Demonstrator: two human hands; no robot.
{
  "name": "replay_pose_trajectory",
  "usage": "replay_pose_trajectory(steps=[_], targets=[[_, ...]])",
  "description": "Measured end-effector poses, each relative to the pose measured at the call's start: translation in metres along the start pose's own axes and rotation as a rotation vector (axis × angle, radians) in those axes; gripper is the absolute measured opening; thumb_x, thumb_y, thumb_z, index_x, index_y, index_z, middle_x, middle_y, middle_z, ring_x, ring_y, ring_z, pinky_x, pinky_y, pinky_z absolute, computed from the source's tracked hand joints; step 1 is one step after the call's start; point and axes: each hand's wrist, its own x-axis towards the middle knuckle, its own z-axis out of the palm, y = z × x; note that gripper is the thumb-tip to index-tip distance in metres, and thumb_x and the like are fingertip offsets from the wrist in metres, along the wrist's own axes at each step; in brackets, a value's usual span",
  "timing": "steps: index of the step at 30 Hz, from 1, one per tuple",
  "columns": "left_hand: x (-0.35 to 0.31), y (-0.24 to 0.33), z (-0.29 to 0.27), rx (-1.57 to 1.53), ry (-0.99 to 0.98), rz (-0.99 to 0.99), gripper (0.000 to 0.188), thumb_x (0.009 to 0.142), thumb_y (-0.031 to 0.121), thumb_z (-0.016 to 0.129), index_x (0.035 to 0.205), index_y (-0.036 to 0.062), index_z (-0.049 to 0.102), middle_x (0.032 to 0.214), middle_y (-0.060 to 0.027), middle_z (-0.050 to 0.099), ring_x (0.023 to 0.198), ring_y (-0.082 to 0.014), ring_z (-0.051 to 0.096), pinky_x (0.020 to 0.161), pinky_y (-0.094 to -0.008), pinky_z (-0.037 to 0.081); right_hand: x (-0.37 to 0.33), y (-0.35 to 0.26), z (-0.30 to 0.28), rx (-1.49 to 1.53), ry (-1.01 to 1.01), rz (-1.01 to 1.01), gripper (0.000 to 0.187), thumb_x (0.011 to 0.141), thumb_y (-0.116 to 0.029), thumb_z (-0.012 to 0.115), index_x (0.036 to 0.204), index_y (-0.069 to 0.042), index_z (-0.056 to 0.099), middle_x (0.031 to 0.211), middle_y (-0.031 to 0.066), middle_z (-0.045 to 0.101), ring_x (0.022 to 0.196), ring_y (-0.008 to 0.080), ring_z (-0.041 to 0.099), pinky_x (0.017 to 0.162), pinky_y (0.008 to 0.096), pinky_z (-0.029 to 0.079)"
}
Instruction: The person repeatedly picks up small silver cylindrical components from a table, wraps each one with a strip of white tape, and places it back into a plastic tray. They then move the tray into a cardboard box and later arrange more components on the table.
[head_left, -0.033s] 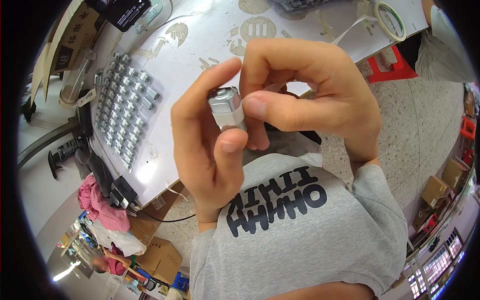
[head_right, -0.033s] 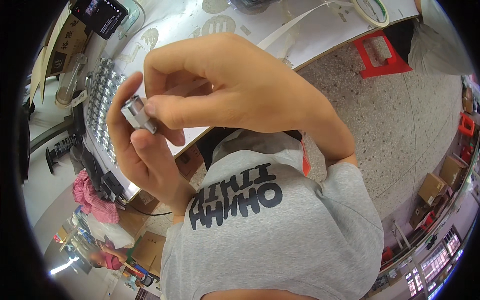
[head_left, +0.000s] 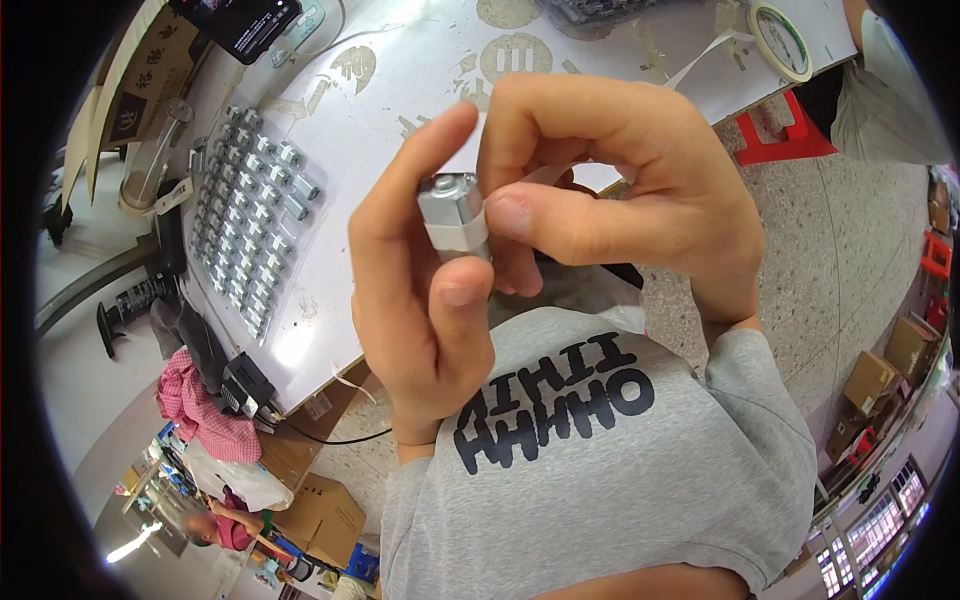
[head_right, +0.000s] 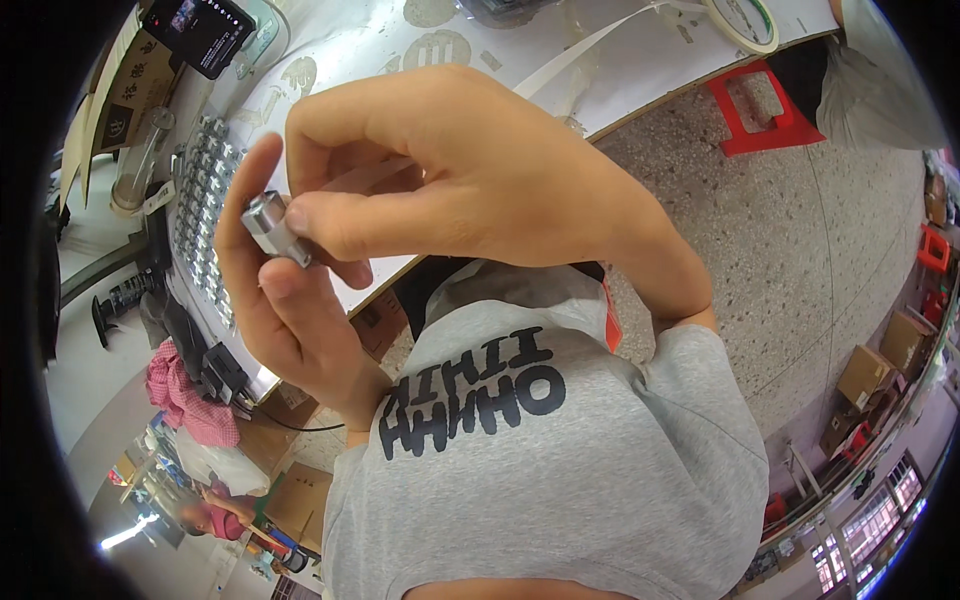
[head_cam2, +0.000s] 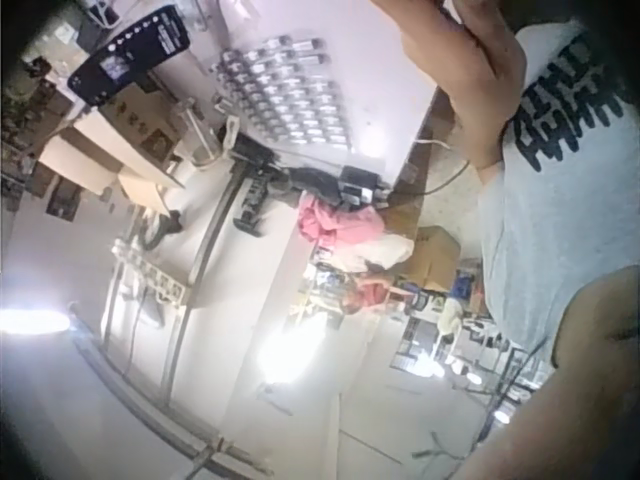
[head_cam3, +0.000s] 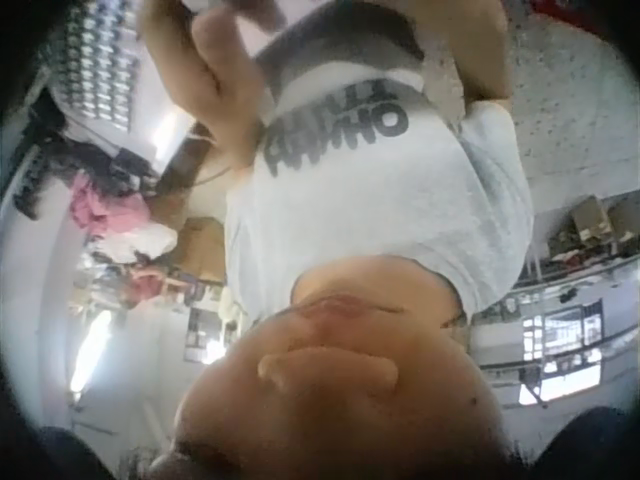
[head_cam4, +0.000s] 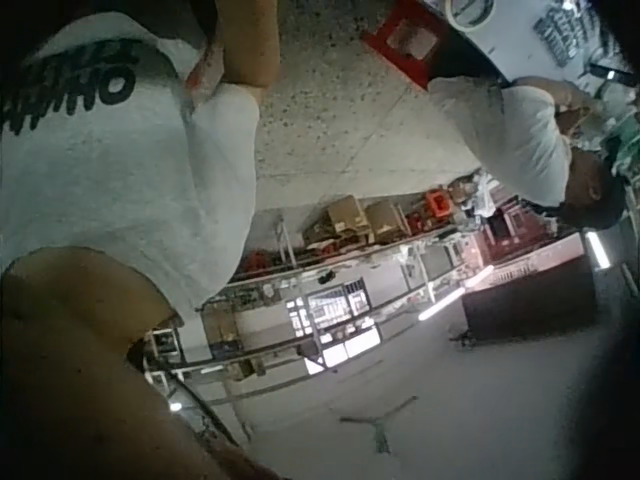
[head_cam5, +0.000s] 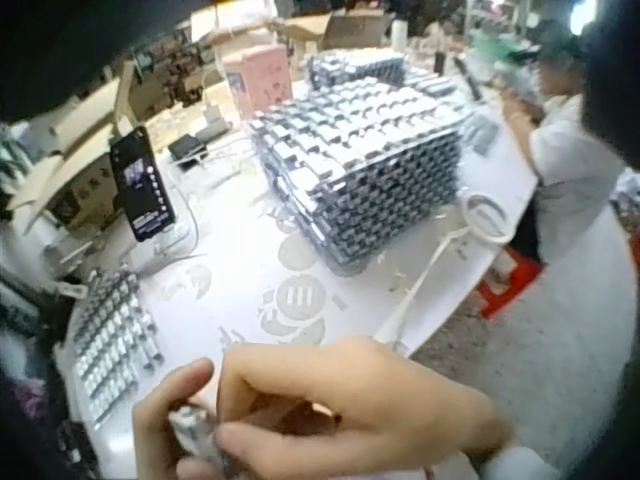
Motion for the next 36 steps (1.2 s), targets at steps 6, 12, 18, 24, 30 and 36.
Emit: replay_pose_trajectory(steps=[6,12,18,24,30,36], targets=[[0.005,-0.004,-0.008,0.336,-0.134,0.159,0.056,0.09,0.039,0.037,0.122,-0.0075,0.039,0.113,-0.0144,0.05,0.079,-0.0123,0.053,0.071,-0.0223,0.043,-0.001,0.011,-0.002,-0.138,0.053,-0.082,0.006,0.077,-0.004,0.056,0.078,0.001,0.053,0.067,0.0033,0.056,0.057,0.0075,0.054,0.051,0.0186,0.041],[0.002,0.001,-0.015,0.329,-0.232,-0.037,0.045,0.093,0.027,0.035,0.123,-0.0071,0.037,0.108,-0.0131,0.054,0.077,-0.0124,0.053,0.068,-0.022,0.043,-0.002,0.011,-0.002,-0.141,0.033,-0.053,0.004,0.077,-0.002,0.056,0.078,0.001,0.053,0.067,0.0033,0.056,0.056,0.0078,0.054,0.052,0.0182,0.042],[0.0,-0.009,-0.006,0.06,-0.17,0.007,0.046,0.092,0.022,0.039,0.126,-0.0056,0.025,0.093,-0.0126,0.052,0.073,-0.0136,0.053,0.066,-0.0242,0.043,-0.003,0.008,0.001,-0.34,0.084,-0.048,0.006,0.077,-0.002,0.056,0.076,0.0,0.051,0.065,0.0027,0.055,0.054,0.0053,0.049,0.048,0.0187,0.038],[-0.007,-0.028,-0.001,0.266,-0.032,0.27,0.037,0.089,0.01,0.042,0.118,-0.0038,0.024,0.102,-0.017,0.039,0.083,-0.0164,0.049,0.071,-0.0272,0.043,-0.004,0.008,0.006,-0.55,0.136,-0.076,0.011,0.078,-0.005,0.058,0.075,0.0,0.049,0.062,0.0022,0.05,0.054,0.0051,0.046,0.047,0.019,0.036],[-0.006,-0.03,-0.003,0.201,-0.056,0.312,0.033,0.088,0.009,0.044,0.113,-0.0046,0.026,0.101,-0.0165,0.039,0.086,-0.0173,0.047,0.075,-0.0272,0.043,-0.003,0.01,0.002,-0.576,0.083,-0.108,0.011,0.078,-0.006,0.058,0.076,0.0,0.05,0.061,0.002,0.049,0.053,0.0059,0.045,0.046,0.0192,0.035],[0.002,-0.019,-0.008,0.25,-0.04,0.186,0.026,0.082,0.007,0.054,0.103,-0.0041,0.044,0.092,-0.0122,0.05,0.076,-0.0148,0.052,0.062,-0.0239,0.045,-0.005,0.013,0.0,-0.586,0.127,-0.139,0.005,0.076,-0.001,0.055,0.075,0.0,0.05,0.061,0.0021,0.049,0.053,0.0068,0.046,0.044,0.02,0.035]])
